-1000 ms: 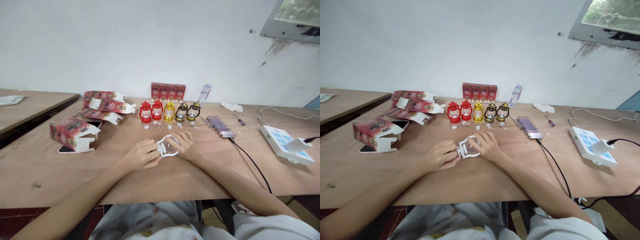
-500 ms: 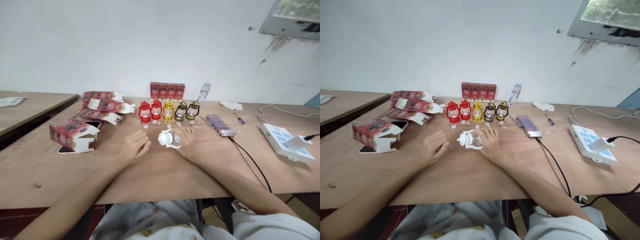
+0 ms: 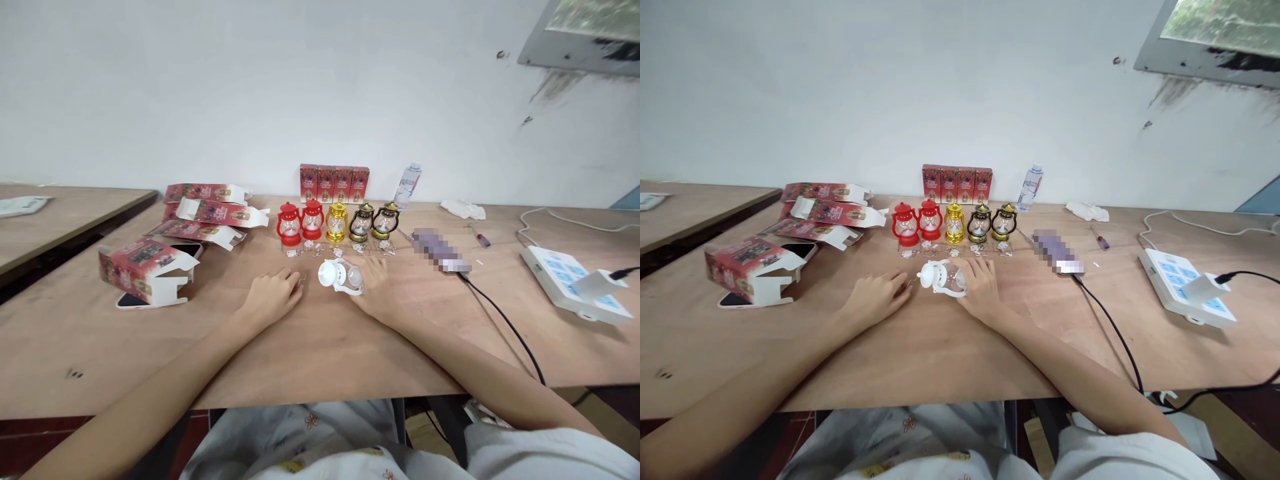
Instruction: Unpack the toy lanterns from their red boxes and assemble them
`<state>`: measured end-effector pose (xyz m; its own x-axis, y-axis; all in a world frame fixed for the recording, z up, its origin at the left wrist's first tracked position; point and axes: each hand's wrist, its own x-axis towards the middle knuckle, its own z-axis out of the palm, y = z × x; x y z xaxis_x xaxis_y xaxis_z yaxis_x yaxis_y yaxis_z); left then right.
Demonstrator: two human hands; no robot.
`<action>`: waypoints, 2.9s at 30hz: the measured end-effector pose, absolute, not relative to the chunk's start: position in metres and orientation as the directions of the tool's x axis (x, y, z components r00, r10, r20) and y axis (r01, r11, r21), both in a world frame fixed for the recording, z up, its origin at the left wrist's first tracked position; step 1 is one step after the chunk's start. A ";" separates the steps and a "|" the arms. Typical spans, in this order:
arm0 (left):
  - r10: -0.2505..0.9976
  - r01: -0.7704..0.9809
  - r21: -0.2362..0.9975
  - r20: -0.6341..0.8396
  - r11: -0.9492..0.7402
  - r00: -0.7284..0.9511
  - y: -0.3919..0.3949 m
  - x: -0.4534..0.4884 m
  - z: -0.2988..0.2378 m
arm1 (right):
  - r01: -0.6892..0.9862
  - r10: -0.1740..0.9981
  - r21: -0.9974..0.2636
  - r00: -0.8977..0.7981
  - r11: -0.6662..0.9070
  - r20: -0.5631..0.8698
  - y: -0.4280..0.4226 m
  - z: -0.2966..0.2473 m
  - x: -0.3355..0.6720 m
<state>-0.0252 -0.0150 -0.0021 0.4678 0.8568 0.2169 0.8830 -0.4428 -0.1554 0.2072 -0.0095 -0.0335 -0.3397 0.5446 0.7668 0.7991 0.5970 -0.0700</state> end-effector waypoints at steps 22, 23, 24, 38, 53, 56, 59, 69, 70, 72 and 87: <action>0.588 0.571 0.258 0.617 -0.779 0.524 -0.022 -0.027 -0.004 | 0.727 0.603 -0.232 -0.300 0.646 0.739 -0.017 -0.036 0.192; 0.568 0.551 0.251 0.625 -0.796 0.536 -0.022 -0.027 -0.004 | 0.720 0.589 -0.197 -0.344 0.665 0.731 -0.019 -0.036 0.191; 0.549 0.534 0.239 0.627 -0.811 0.553 -0.022 -0.027 -0.004 | 0.716 0.575 -0.158 -0.388 0.680 0.720 -0.021 -0.035 0.191; 0.883 0.269 0.841 0.440 -0.469 0.164 -0.017 -0.021 0.002 | 0.416 0.805 -0.696 -0.189 0.585 0.563 -0.026 -0.026 0.187; 0.988 -0.231 0.966 -0.089 0.116 0.123 -0.006 -0.017 -0.008 | 0.217 0.761 -0.731 -0.238 0.647 0.603 -0.033 -0.022 0.184; 0.989 -0.216 0.971 -0.078 0.104 0.129 -0.006 -0.017 -0.010 | 0.213 0.723 -0.693 -0.260 0.689 0.640 -0.034 -0.020 0.184; 0.987 -0.211 0.971 -0.089 0.116 0.133 -0.007 -0.017 -0.009 | 0.262 0.690 -0.639 -0.254 0.723 0.677 -0.034 -0.018 0.184; 0.981 -0.327 0.925 -0.169 0.192 0.099 -0.006 -0.015 -0.002 | 0.317 0.681 -0.604 -0.286 0.731 0.674 -0.032 -0.020 0.184; 0.980 -0.384 0.902 -0.181 0.197 0.077 -0.002 -0.017 -0.002 | 0.297 0.702 -0.637 -0.255 0.711 0.665 -0.030 -0.022 0.185; 0.981 -0.496 0.850 -0.190 0.177 0.025 0.009 -0.024 -0.001 | 0.255 0.760 -0.716 -0.175 0.649 0.626 -0.027 -0.025 0.185; 0.992 -0.619 0.785 -0.040 -0.040 -0.116 0.092 -0.042 -0.005 | 0.595 0.674 -0.375 -0.421 0.710 0.607 0.027 -0.032 0.127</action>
